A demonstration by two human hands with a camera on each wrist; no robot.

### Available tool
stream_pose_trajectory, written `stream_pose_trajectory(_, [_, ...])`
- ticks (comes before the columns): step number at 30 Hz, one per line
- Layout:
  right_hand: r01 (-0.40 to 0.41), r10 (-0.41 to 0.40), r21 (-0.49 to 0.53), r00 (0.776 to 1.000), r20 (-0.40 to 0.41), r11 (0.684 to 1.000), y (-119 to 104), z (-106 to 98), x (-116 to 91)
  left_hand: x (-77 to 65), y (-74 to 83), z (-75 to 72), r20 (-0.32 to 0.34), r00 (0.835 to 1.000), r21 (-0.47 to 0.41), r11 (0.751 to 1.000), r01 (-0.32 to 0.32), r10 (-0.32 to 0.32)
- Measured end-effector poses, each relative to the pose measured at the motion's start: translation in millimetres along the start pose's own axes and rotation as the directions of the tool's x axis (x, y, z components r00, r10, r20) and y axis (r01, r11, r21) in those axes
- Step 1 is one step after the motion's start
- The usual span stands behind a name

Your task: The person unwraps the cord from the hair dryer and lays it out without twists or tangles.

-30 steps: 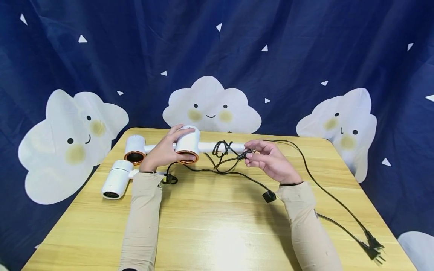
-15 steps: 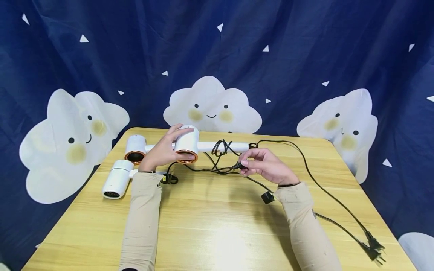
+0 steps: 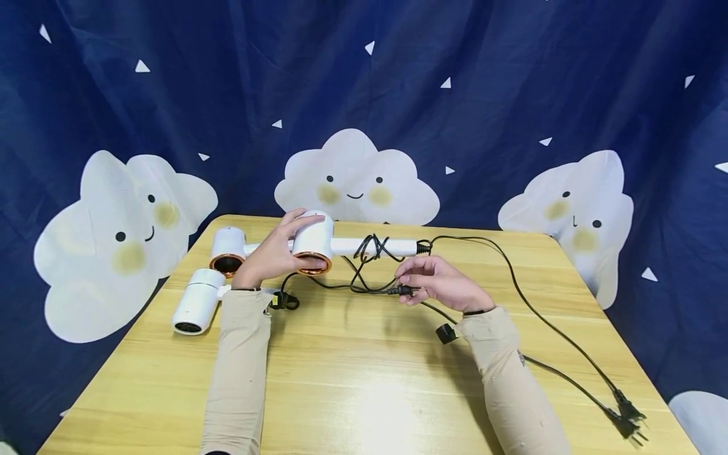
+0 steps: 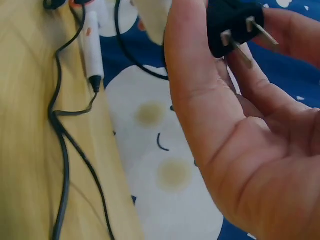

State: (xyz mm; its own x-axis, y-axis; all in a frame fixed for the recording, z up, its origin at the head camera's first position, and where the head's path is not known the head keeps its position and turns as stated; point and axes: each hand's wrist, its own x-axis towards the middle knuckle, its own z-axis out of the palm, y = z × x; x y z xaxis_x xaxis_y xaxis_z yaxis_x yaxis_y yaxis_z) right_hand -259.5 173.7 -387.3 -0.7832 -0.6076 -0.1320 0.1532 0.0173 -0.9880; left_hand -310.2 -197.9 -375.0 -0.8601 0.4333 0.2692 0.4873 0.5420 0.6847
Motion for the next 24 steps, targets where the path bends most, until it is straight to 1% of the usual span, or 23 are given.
stream_pose_trajectory(3, [-0.028,0.030,-0.067,0.999,0.025,0.997,5,-2,3,-0.5,-1.7,-0.3,-0.003,1.000,-0.002,1.000,0.006,-0.006])
stream_pose_trajectory(6, [-0.046,0.050,-0.094,0.998,0.047,0.995,12,-4,7,-0.8,-2.0,-1.0,-0.004,1.000,0.000,1.000,0.004,-0.004])
stream_pose_trajectory(14, [-0.092,0.095,-0.051,0.994,0.061,0.994,30,-12,16,-1.9,-0.8,-1.9,0.000,1.000,-0.006,1.000,-0.013,0.013])
stream_pose_trajectory(19, [-0.093,0.095,-0.051,0.995,0.038,0.994,38,-19,18,-1.9,-0.6,-2.3,0.008,1.000,-0.008,1.000,-0.011,0.011])
stream_pose_trajectory(21, [-0.091,0.092,-0.055,0.996,0.015,0.994,40,-22,18,-1.7,-0.3,-2.4,0.011,1.000,-0.010,1.000,-0.009,0.009])
stream_pose_trajectory(24, [-0.094,0.093,-0.036,0.995,-0.025,0.995,41,-24,17,-1.5,-0.2,-2.4,0.014,1.000,-0.015,1.000,-0.011,0.011])
